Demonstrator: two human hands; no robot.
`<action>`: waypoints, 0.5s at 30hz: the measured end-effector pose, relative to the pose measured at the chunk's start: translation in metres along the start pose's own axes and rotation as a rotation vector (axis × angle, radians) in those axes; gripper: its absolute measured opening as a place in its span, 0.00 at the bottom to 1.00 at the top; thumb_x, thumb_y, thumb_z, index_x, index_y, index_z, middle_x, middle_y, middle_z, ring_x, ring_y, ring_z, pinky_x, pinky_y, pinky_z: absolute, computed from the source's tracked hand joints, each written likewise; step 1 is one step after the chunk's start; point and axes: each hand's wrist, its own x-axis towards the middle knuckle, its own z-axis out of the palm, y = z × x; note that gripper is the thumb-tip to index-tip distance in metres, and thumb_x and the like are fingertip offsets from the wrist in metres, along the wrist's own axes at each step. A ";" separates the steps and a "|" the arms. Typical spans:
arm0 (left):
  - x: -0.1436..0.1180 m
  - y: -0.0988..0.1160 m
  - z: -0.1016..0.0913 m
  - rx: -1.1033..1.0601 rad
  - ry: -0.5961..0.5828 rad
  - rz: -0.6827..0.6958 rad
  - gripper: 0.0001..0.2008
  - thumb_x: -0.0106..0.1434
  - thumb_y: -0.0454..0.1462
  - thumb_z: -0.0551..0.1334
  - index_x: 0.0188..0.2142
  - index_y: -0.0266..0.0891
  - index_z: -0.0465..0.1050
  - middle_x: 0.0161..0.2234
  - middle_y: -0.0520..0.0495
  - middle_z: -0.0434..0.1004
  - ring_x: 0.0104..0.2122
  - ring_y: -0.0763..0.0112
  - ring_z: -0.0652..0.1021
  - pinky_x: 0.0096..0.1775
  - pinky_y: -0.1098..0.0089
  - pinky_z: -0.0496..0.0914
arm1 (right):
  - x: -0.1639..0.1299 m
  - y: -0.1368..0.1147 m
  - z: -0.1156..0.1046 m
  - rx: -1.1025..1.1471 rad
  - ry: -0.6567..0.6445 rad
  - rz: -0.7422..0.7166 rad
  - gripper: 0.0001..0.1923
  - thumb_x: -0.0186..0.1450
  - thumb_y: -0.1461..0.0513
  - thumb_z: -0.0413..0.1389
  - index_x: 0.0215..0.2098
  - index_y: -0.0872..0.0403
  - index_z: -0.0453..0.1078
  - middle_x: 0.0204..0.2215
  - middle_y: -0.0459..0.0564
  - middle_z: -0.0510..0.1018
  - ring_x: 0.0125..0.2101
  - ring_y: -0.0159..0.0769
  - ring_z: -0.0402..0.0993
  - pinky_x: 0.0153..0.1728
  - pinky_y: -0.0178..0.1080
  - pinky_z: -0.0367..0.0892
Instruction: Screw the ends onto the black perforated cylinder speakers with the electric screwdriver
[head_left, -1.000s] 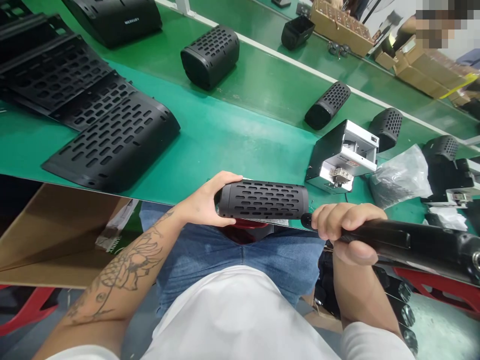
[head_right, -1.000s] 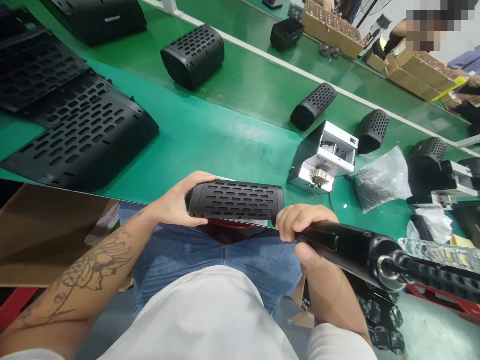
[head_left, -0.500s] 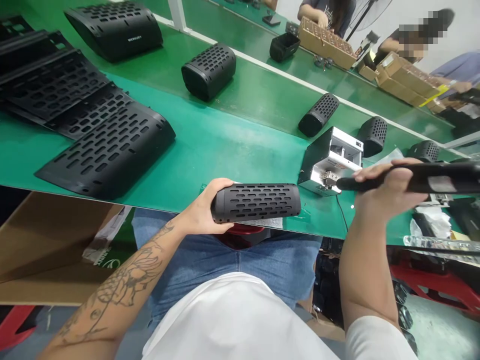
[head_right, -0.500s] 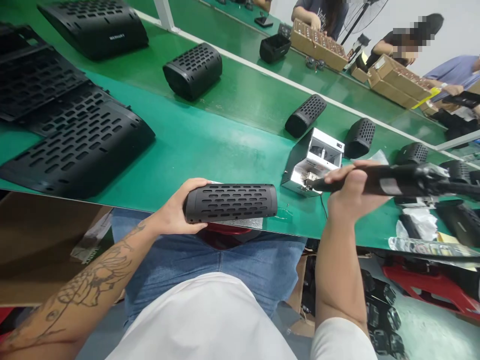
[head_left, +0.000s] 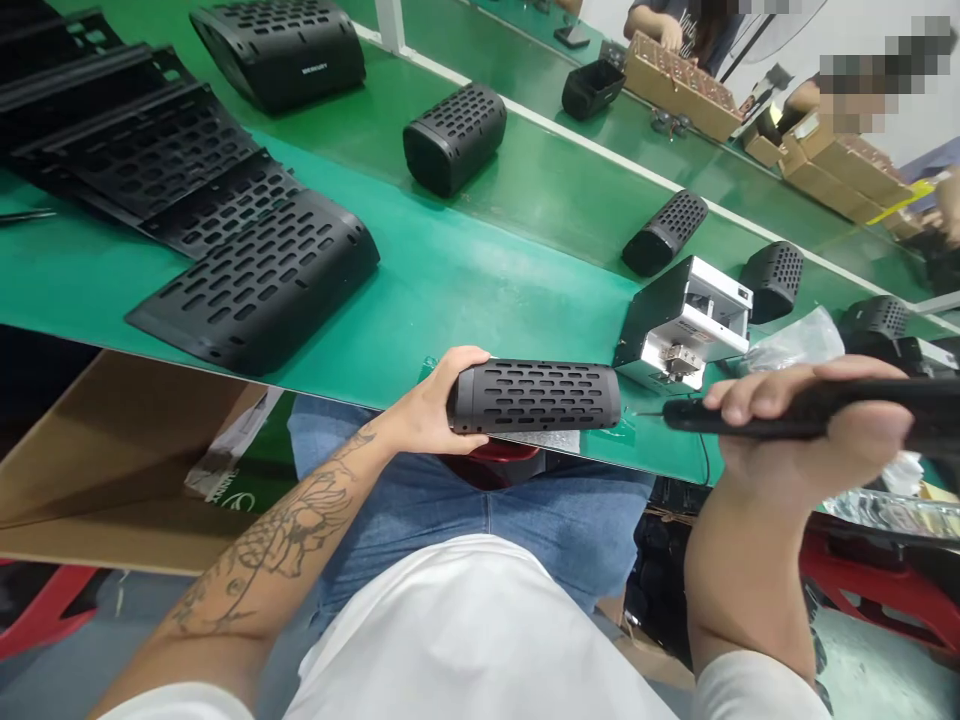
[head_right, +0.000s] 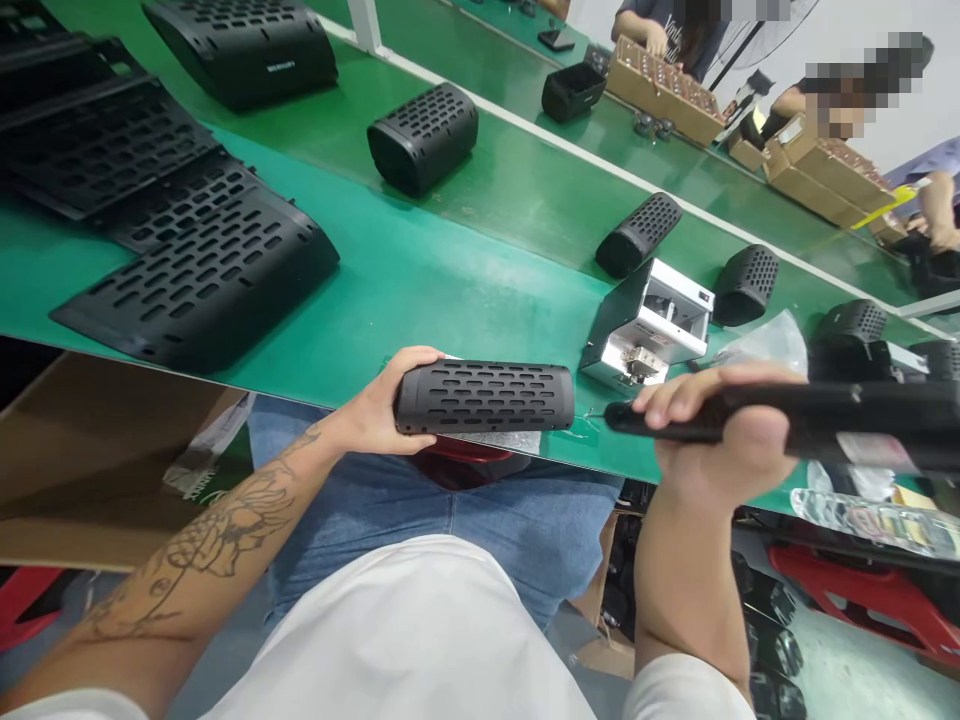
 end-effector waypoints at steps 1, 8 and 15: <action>0.000 0.000 0.000 -0.004 -0.005 -0.007 0.62 0.58 0.38 0.87 0.85 0.56 0.59 0.79 0.34 0.73 0.77 0.34 0.81 0.78 0.37 0.80 | -0.009 -0.009 0.011 0.058 -0.083 0.018 0.18 0.74 0.40 0.77 0.46 0.42 0.88 0.22 0.39 0.79 0.17 0.39 0.74 0.21 0.45 0.79; 0.001 -0.001 0.004 -0.027 0.010 -0.022 0.61 0.57 0.38 0.87 0.84 0.55 0.61 0.79 0.34 0.74 0.77 0.34 0.81 0.79 0.37 0.80 | -0.040 -0.001 0.077 0.220 -0.345 0.074 0.20 0.76 0.38 0.76 0.49 0.42 0.88 0.22 0.39 0.82 0.14 0.38 0.74 0.22 0.45 0.80; 0.004 0.000 0.007 -0.047 0.041 0.036 0.58 0.59 0.40 0.86 0.84 0.52 0.63 0.78 0.33 0.75 0.77 0.35 0.82 0.79 0.36 0.80 | -0.031 0.027 0.080 0.168 -0.403 0.090 0.23 0.72 0.37 0.79 0.43 0.44 0.85 0.22 0.40 0.84 0.16 0.40 0.80 0.24 0.47 0.86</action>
